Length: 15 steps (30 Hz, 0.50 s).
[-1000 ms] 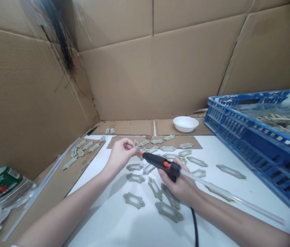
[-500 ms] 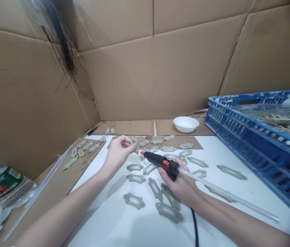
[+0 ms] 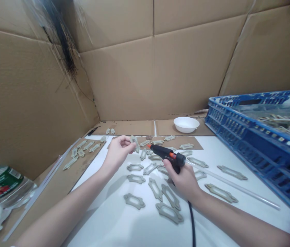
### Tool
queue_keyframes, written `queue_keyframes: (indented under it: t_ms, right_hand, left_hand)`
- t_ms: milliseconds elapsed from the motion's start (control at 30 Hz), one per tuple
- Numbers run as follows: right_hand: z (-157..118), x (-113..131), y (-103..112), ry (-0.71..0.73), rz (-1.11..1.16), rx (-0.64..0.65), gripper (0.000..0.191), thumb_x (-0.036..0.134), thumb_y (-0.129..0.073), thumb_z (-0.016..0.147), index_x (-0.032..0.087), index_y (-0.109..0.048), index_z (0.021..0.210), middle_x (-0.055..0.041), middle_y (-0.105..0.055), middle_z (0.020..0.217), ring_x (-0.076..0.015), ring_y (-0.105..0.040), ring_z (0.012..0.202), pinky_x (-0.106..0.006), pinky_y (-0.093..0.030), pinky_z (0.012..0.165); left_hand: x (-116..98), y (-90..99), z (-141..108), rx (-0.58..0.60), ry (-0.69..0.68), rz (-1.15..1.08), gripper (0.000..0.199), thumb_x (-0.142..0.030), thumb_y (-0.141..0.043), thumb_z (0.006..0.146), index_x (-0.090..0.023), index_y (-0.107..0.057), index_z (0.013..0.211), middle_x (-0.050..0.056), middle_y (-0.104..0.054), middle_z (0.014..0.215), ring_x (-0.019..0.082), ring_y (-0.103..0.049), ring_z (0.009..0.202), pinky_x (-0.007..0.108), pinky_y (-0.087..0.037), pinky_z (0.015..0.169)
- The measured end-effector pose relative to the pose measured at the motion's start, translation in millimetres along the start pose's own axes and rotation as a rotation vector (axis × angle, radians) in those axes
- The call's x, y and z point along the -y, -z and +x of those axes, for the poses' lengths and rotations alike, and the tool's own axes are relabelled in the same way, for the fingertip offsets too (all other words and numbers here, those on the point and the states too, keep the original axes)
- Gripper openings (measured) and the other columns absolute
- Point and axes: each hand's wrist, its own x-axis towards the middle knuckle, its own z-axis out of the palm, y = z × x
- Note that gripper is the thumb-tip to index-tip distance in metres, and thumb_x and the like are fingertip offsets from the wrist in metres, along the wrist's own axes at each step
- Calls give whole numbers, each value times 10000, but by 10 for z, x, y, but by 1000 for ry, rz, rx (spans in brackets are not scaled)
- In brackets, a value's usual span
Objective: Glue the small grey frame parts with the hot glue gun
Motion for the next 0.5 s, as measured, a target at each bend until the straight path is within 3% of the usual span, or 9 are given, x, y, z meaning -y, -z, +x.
queue_keyframes:
  t_ms: [267, 500]
  right_hand:
    - [44, -21, 3, -67, 121, 18, 387, 487, -429, 781, 168, -506, 576, 19, -453, 463, -131, -445, 478, -238, -360, 482]
    - [40, -20, 2, -47, 82, 18, 386, 490, -417, 787, 157, -570, 665, -5, -517, 528, -152, -478, 524, -250, -370, 513]
  left_hand:
    - [210, 75, 171, 47, 276, -170, 148, -252, -624, 606, -139, -539, 649, -12, -560, 597, 114, -581, 529, 238, -479, 538]
    - [540, 374, 470, -40, 424, -148, 93, -129, -618, 588, -116, -527, 576, -15, -524, 533, 87, -548, 493, 220, -479, 564]
